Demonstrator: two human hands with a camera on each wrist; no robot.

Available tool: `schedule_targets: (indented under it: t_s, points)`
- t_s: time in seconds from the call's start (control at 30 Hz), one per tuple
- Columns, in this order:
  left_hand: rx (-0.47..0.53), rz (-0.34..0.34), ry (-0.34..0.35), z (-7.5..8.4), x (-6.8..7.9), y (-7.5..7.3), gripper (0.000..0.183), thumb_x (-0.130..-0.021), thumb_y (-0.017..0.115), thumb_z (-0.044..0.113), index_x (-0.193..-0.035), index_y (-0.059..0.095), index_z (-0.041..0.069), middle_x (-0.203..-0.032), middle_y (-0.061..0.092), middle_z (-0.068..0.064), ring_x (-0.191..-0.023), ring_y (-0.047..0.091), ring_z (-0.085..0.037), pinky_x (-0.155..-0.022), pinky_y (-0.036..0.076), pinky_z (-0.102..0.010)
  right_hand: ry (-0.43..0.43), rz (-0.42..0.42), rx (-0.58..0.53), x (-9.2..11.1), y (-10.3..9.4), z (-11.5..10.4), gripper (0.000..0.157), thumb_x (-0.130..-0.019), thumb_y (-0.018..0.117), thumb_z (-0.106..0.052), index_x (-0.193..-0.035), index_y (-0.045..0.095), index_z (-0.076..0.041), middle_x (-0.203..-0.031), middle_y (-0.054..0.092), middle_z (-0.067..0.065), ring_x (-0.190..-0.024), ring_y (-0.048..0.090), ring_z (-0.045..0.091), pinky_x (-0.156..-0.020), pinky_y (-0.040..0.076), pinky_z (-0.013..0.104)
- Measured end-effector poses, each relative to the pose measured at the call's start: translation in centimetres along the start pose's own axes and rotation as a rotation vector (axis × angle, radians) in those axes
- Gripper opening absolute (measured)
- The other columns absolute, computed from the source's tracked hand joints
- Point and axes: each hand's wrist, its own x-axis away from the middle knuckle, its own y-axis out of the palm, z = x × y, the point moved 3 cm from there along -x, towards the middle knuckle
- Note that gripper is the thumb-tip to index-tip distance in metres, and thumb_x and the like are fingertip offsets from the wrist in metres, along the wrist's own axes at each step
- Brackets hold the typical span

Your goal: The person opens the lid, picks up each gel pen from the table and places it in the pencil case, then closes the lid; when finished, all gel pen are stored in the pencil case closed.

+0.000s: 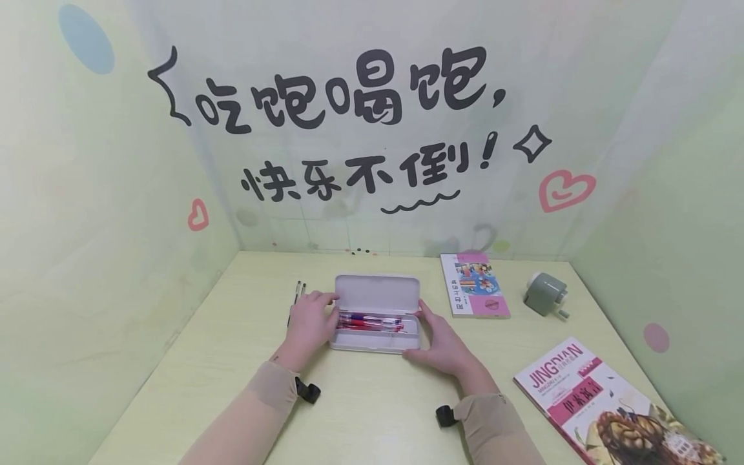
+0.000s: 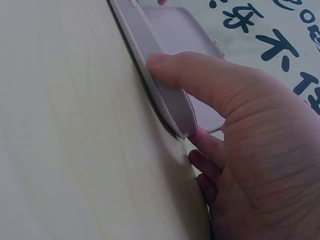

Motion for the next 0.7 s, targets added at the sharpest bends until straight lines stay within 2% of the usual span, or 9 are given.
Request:
schedule_targets:
  t_s: [0.3, 0.5, 0.7]
  points:
    - [0.049, -0.009, -0.201, -4.9, -0.5, -0.9, 0.042, -0.107, 0.067, 0.03, -0.148, 0.066, 0.019, -0.141, 0.069, -0.015, -0.128, 0.064, -0.042, -0.104, 0.053, -0.063, -0.001, 0.002, -0.003, 0.0, 0.0, 0.0, 0.13, -0.082, 0.094, -0.048, -0.177, 0.013, -0.007, -0.172, 0.047, 0.019, -0.165, 0.029, 0.051, -0.132, 0.02, 0.073]
    - [0.055, 0.003, -0.252, -7.6, -0.8, -0.6, 0.044, -0.105, 0.064, 0.03, -0.148, 0.066, 0.017, -0.141, 0.068, -0.02, -0.127, 0.065, -0.046, -0.099, 0.053, -0.066, 0.002, 0.001, -0.013, 0.1, -0.1, 0.0, 0.13, -0.083, 0.094, -0.047, -0.177, 0.013, -0.007, -0.172, 0.047, 0.02, -0.165, 0.029, 0.052, -0.132, 0.019, 0.074]
    - [0.067, -0.024, -0.292, -8.7, -0.7, -0.5, 0.046, -0.104, 0.064, 0.029, -0.149, 0.065, 0.016, -0.138, 0.069, -0.02, -0.121, 0.067, -0.045, -0.094, 0.055, -0.064, 0.015, -0.004, -0.031, 0.1, 0.0, 0.0, 0.13, -0.083, 0.093, -0.048, -0.177, 0.013, -0.008, -0.173, 0.046, 0.019, -0.167, 0.027, 0.05, -0.133, 0.018, 0.073]
